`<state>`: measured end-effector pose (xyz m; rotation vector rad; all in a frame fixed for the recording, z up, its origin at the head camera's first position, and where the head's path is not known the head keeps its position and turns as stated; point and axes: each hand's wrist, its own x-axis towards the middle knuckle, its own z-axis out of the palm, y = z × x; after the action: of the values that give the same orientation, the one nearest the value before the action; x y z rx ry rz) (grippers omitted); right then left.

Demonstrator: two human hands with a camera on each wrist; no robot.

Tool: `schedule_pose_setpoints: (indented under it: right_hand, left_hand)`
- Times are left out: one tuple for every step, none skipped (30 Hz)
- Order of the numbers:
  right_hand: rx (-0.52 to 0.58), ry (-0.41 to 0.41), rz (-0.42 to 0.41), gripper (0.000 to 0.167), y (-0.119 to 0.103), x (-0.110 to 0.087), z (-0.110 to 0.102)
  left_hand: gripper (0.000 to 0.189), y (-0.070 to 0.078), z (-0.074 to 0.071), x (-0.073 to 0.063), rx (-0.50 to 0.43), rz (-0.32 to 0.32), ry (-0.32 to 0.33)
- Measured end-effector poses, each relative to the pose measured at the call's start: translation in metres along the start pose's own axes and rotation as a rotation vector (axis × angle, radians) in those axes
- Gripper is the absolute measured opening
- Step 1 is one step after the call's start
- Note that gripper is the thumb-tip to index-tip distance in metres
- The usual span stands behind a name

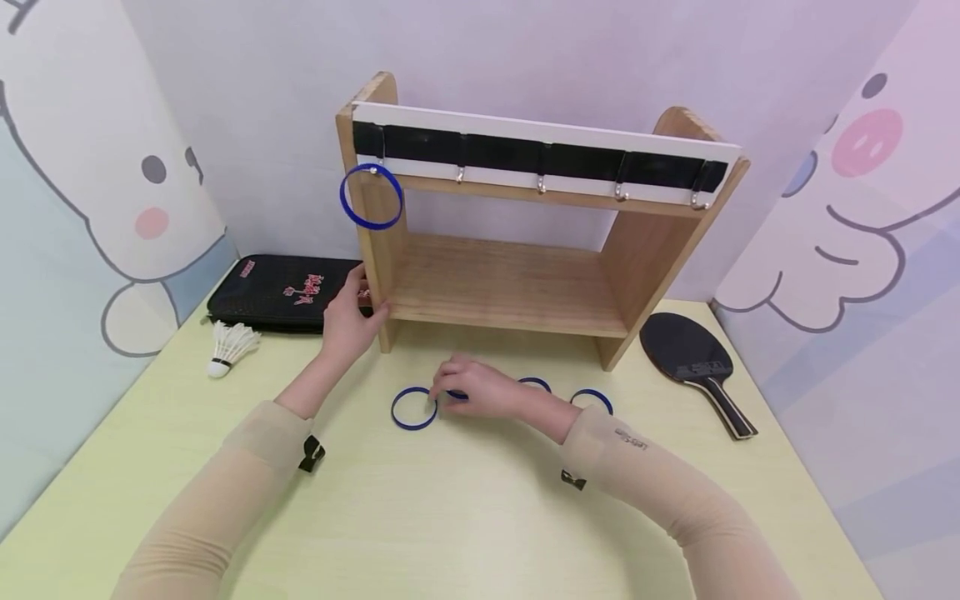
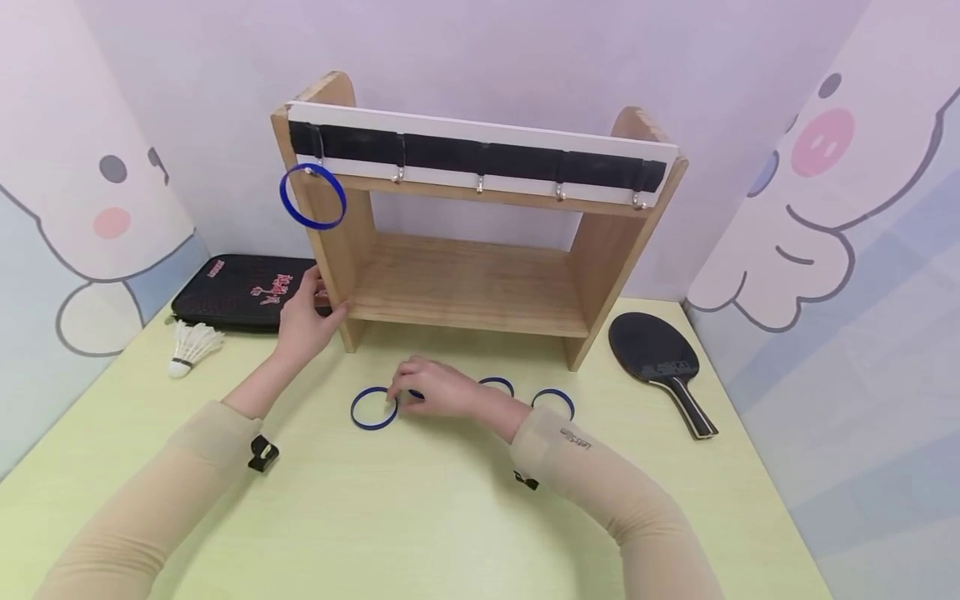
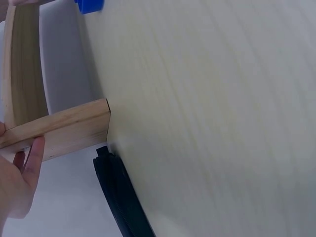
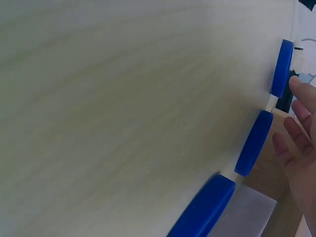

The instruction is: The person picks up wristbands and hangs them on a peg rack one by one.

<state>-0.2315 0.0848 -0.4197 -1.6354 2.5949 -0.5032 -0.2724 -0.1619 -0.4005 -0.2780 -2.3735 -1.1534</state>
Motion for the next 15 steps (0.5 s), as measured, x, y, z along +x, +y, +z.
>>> schedule_pose_setpoints:
  right_hand:
    - [-0.001,-0.008,-0.003,0.023,0.001,0.000,0.001]
    - [-0.001,-0.016,-0.005,0.022,0.002,0.000,0.003]
    - [-0.003,-0.023,-0.008,0.022,0.003,0.000,0.004]
    - [-0.003,-0.028,-0.012,0.022,0.004,0.000,0.006]
    - [-0.004,-0.033,-0.014,0.022,0.005,0.001,0.007]
    - [-0.007,-0.037,-0.017,0.022,0.006,0.001,0.008]
    - [-0.008,-0.039,-0.020,0.022,0.006,0.001,0.009]
    - [-0.008,-0.040,-0.024,0.022,0.006,0.002,0.010]
    - [-0.006,-0.041,-0.026,0.021,0.006,0.003,0.010]
    - [-0.008,-0.042,-0.026,0.021,0.006,0.004,0.011]
    - [-0.010,-0.044,-0.024,0.020,0.005,0.004,0.011]
    - [-0.013,-0.047,-0.022,0.020,0.005,0.005,0.011]
    - [-0.015,-0.051,-0.017,0.019,0.005,0.006,0.012]
    - [-0.017,-0.055,-0.012,0.018,0.005,0.007,0.012]
    - [-0.021,-0.059,-0.005,0.018,0.005,0.007,0.012]
  left_hand:
    - [0.066,0.000,0.000,0.000,0.002,-0.001,0.001]
    - [0.066,0.000,0.000,0.000,0.003,-0.001,0.002]
    - [0.066,0.000,0.000,0.000,0.005,-0.001,0.004]
    - [0.067,0.000,0.000,0.000,0.007,-0.001,0.005]
    - [0.067,0.000,0.000,-0.001,0.007,-0.002,0.005]
    - [0.067,0.000,0.000,-0.001,0.008,-0.002,0.005]
    - [0.067,0.000,-0.001,-0.001,0.007,-0.003,0.005]
    - [0.067,0.001,-0.001,-0.001,0.006,-0.005,0.005]
    - [0.066,0.001,-0.001,-0.001,0.004,-0.007,0.005]
    - [0.066,0.001,-0.001,-0.001,0.000,-0.010,0.002]
    - [0.066,0.001,-0.001,-0.001,-0.003,-0.012,0.001]
    - [0.066,0.001,-0.001,-0.001,-0.005,-0.014,0.000]
    - [0.066,0.001,-0.001,-0.001,-0.006,-0.015,-0.001]
    - [0.066,0.001,-0.001,-0.001,-0.007,-0.015,-0.002]
    - [0.066,0.001,-0.001,-0.001,-0.009,-0.016,-0.002]
